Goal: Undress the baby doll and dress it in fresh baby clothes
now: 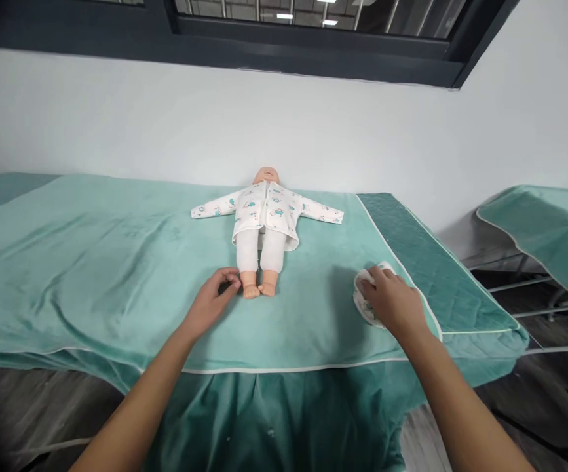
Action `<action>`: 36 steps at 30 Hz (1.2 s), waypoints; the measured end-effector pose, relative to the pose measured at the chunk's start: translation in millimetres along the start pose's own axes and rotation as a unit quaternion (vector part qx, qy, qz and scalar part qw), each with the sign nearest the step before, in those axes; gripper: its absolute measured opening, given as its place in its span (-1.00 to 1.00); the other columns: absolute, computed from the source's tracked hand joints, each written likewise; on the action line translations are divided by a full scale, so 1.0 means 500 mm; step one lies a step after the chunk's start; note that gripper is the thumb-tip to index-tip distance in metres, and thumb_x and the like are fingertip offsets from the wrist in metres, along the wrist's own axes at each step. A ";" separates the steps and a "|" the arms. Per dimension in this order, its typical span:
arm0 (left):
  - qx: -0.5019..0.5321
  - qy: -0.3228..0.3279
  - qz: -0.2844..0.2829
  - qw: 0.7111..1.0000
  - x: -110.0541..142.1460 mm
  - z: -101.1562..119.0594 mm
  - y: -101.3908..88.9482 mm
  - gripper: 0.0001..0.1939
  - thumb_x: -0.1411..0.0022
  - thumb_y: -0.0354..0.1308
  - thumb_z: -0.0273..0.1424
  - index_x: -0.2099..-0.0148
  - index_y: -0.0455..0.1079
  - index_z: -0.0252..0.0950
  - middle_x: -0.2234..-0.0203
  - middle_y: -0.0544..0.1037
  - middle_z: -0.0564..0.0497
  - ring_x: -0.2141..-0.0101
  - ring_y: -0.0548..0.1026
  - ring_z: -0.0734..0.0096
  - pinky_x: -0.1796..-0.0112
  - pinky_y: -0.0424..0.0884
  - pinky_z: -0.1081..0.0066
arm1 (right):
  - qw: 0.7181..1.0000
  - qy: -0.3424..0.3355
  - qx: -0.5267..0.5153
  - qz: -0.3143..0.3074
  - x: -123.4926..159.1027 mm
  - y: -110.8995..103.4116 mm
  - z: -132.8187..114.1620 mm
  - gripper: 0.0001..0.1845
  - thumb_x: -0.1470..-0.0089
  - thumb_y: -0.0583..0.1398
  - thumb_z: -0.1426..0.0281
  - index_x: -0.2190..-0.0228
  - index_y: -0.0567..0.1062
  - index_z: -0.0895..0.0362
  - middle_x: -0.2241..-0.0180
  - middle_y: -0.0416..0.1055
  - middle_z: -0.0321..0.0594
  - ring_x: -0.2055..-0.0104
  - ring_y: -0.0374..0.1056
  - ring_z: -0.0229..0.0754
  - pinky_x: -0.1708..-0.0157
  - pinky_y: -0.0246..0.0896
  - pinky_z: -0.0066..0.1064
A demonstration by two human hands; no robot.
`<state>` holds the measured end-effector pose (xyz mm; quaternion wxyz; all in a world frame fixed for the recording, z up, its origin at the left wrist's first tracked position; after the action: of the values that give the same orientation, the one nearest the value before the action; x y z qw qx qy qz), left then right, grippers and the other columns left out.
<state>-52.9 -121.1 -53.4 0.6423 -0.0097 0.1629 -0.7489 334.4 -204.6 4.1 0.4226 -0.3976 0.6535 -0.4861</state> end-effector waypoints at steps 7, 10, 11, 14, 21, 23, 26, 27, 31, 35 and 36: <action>0.033 0.055 -0.024 0.998 0.016 0.176 -0.008 -0.71 -0.30 0.20 -0.30 -0.07 0.49 -0.08 0.04 0.55 -0.03 -0.01 0.47 0.21 0.02 0.36 0.29 | 0.915 -0.092 -0.384 -0.078 0.005 -0.044 -0.302 -0.72 -0.19 0.17 0.13 0.40 0.39 0.07 0.45 0.38 -0.34 0.38 0.26 -0.16 0.39 0.11 -0.38; 0.083 0.111 -0.088 0.986 0.034 0.287 -0.004 -0.53 -0.24 0.29 -0.34 -0.19 0.43 0.00 -0.16 0.44 -0.03 -0.19 0.36 0.13 -0.11 0.34 0.28 | 0.870 -0.105 -0.481 -0.039 -0.007 -0.094 -0.409 -0.76 -0.19 0.18 0.17 0.37 0.39 0.08 0.38 0.41 -0.32 0.30 0.28 -0.15 0.31 0.16 -0.36; 0.101 0.119 -0.084 0.984 0.039 0.313 -0.015 -0.49 -0.21 0.33 -0.37 -0.19 0.44 0.00 -0.18 0.41 -0.03 -0.21 0.33 0.09 -0.14 0.33 0.27 | 0.852 -0.115 -0.510 -0.031 -0.010 -0.110 -0.439 -0.76 -0.21 0.18 0.17 0.35 0.39 0.08 0.35 0.42 -0.31 0.26 0.29 -0.15 0.27 0.17 -0.36; 0.114 0.136 -0.033 0.984 0.055 0.364 -0.064 -0.41 -0.08 0.42 -0.46 -0.16 0.48 -0.01 -0.20 0.37 -0.03 -0.26 0.26 0.01 -0.23 0.27 0.21 | 0.832 -0.140 -0.536 -0.017 -0.014 -0.153 -0.504 -0.78 -0.25 0.17 0.19 0.31 0.36 0.08 0.28 0.42 -0.28 0.19 0.30 -0.14 0.20 0.17 -0.33; -0.076 0.250 0.043 0.964 0.081 0.430 -0.132 -0.52 -0.09 0.42 -0.40 -0.06 0.43 -0.09 -0.18 0.31 -0.06 -0.26 0.26 0.05 -0.26 0.23 0.09 | 0.843 -0.251 -0.476 -0.011 0.036 -0.244 -0.591 -0.82 -0.29 0.15 0.22 0.25 0.30 0.06 0.24 0.39 -0.26 0.26 0.31 -0.16 0.28 0.19 -0.31; -0.075 0.266 0.055 0.960 0.081 0.427 -0.142 -0.60 -0.10 0.41 -0.40 0.03 0.40 -0.15 -0.10 0.37 -0.06 -0.18 0.34 0.12 -0.18 0.31 0.15 | 0.834 -0.285 -0.473 -0.022 0.057 -0.253 -0.600 -0.84 -0.29 0.15 0.26 0.16 0.33 0.05 0.13 0.41 -0.22 0.20 0.35 -0.14 0.25 0.27 -0.28; 0.037 0.240 0.081 0.967 0.076 0.395 -0.167 -0.67 -0.09 0.41 -0.38 0.15 0.36 -0.20 -0.05 0.41 -0.06 -0.07 0.42 0.19 -0.01 0.42 0.27 | 0.820 -0.363 -0.443 -0.002 0.094 -0.262 -0.601 -0.67 -0.28 0.16 0.36 -0.06 0.36 0.01 -0.06 0.36 -0.17 0.02 0.34 -0.07 0.09 0.36 -0.21; 0.086 0.224 0.080 0.968 0.075 0.382 -0.171 -0.67 -0.08 0.42 -0.38 0.17 0.34 -0.21 -0.04 0.42 -0.06 -0.05 0.44 0.20 0.05 0.43 0.30 | 0.815 -0.389 -0.429 0.006 0.105 -0.263 -0.599 -0.60 -0.29 0.16 0.37 -0.14 0.34 -0.03 -0.11 0.33 -0.16 -0.02 0.33 -0.06 0.06 0.38 -0.19; 0.250 0.158 0.029 0.955 0.079 0.345 -0.159 -0.65 -0.05 0.42 -0.42 0.20 0.30 -0.21 -0.07 0.44 -0.04 0.06 0.47 0.25 0.24 0.43 0.41 | 0.791 -0.467 -0.392 0.053 0.137 -0.272 -0.577 -0.53 -0.32 0.15 0.33 -0.23 0.31 -0.11 -0.15 0.31 -0.14 -0.09 0.32 -0.03 0.11 0.47 -0.20; 0.347 0.106 -0.041 0.931 0.085 0.341 -0.125 -0.71 -0.11 0.33 -0.36 0.16 0.32 -0.21 -0.09 0.44 -0.06 0.13 0.48 0.27 0.31 0.40 0.42 | 0.786 -0.490 -0.356 0.122 0.140 -0.291 -0.558 -0.62 -0.28 0.24 0.33 -0.11 0.41 -0.06 -0.01 0.42 -0.16 -0.02 0.39 -0.06 0.11 0.47 -0.23; 0.350 0.103 -0.052 0.930 0.084 0.346 -0.117 -0.73 -0.15 0.30 -0.31 0.13 0.33 -0.21 -0.09 0.44 -0.07 0.12 0.48 0.27 0.28 0.41 0.41 | 0.794 -0.480 -0.348 0.131 0.134 -0.291 -0.554 -0.62 -0.25 0.27 0.32 -0.09 0.42 -0.04 0.02 0.44 -0.17 0.02 0.41 -0.06 0.13 0.46 -0.23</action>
<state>-77.5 -194.7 117.2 0.5448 0.2839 -0.0448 -0.7878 68.3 -214.5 181.5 0.5746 -0.6107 0.5378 0.0877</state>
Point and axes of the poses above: each hand's wrist, its own x-axis away from the middle knuckle, its own y-axis out of the palm, z = x × y, the point moved 10 cm from there along -x, towards the middle knuckle
